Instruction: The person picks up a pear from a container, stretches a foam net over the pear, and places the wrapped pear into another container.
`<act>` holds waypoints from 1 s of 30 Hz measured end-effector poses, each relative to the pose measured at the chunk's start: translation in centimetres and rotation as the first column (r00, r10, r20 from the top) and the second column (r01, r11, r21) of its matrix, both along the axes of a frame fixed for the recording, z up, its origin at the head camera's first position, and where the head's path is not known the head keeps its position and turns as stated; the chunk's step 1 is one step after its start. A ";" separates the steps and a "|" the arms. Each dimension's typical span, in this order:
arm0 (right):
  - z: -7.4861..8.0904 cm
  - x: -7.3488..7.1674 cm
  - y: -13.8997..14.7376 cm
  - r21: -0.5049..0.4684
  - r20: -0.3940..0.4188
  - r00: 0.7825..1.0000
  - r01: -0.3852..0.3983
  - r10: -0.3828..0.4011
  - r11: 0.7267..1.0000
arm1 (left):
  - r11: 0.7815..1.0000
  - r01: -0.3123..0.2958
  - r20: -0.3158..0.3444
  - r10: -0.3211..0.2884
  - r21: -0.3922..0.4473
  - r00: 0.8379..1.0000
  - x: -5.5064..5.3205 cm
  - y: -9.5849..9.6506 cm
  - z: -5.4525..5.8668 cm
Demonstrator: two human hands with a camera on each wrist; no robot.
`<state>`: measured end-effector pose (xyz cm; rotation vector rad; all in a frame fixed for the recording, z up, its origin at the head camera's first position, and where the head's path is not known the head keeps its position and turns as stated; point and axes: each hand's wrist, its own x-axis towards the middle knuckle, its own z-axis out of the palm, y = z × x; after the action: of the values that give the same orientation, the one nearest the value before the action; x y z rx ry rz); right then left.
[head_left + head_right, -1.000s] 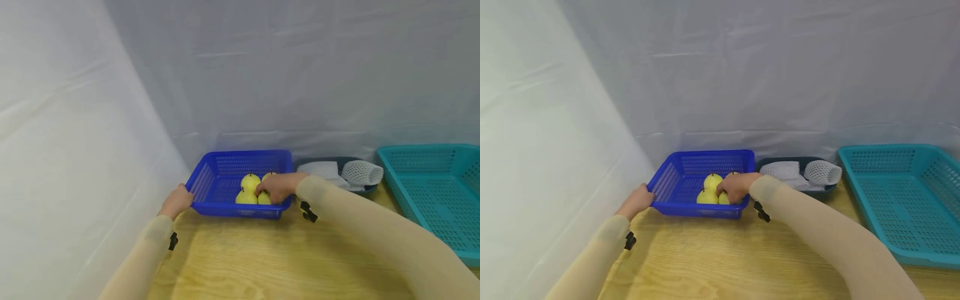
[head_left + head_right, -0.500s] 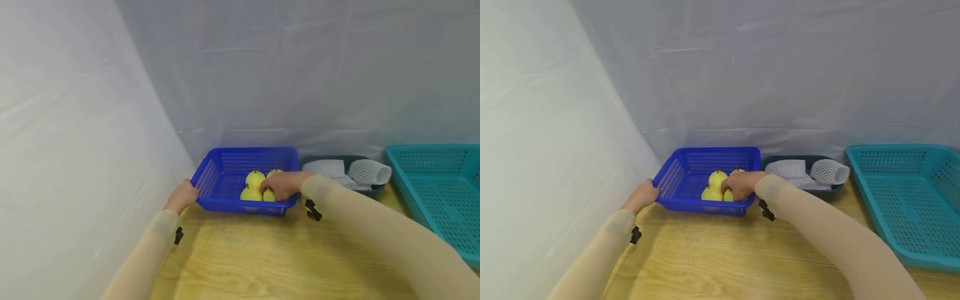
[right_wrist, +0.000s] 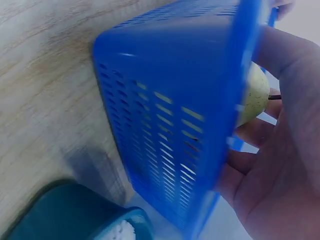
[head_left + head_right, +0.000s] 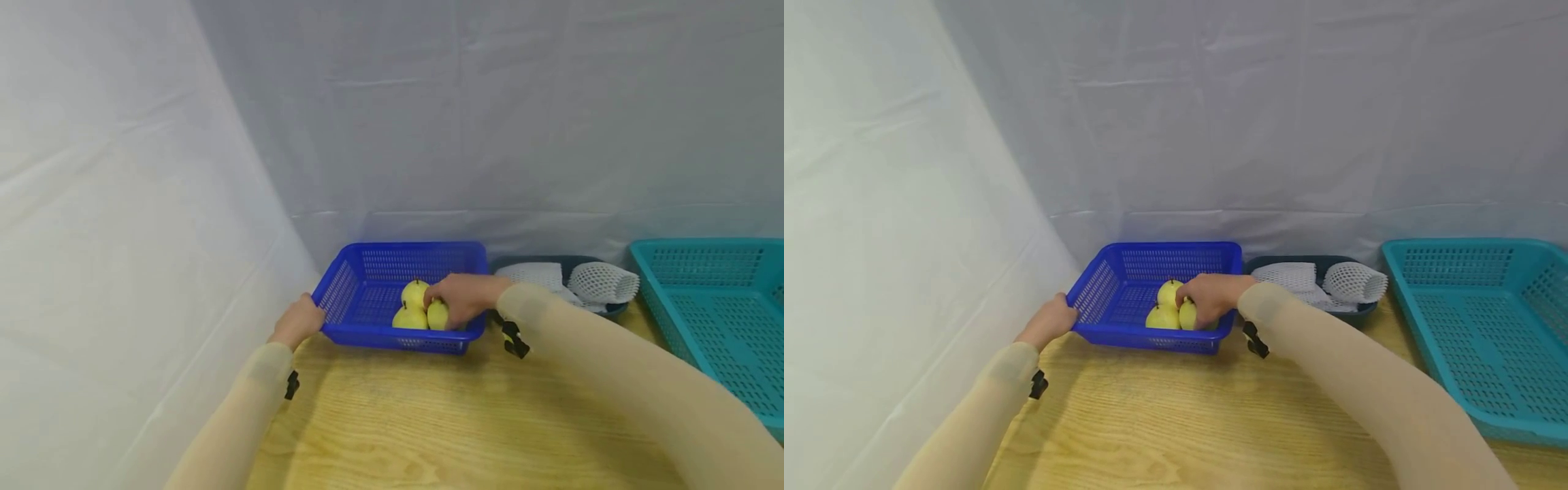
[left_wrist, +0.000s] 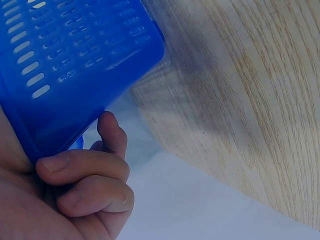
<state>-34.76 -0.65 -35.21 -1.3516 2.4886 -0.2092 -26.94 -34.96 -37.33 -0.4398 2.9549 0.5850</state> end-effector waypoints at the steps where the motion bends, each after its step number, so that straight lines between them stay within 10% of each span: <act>1: 0.3 0.0 0.0 0.002 0.011 1.000 0.018 -0.018 1.000 | 1.000 -0.001 0.001 0.001 0.001 1.000 0.0 0.0 0.0; 16: 5.4 1.4 2.8 -0.143 0.094 0.993 0.083 -0.070 0.986 | 1.000 0.002 0.007 -0.002 -0.004 1.000 -0.6 0.0 -0.1; 30: 8.4 4.5 8.2 -0.155 -0.024 0.995 0.087 -0.092 0.984 | 0.999 0.032 -0.013 -0.032 -0.008 0.999 -1.2 -0.1 -0.1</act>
<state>-30.22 7.59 -26.80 -1.3101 2.6081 -0.4107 -28.10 -35.06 -37.41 -0.3895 2.9714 0.5751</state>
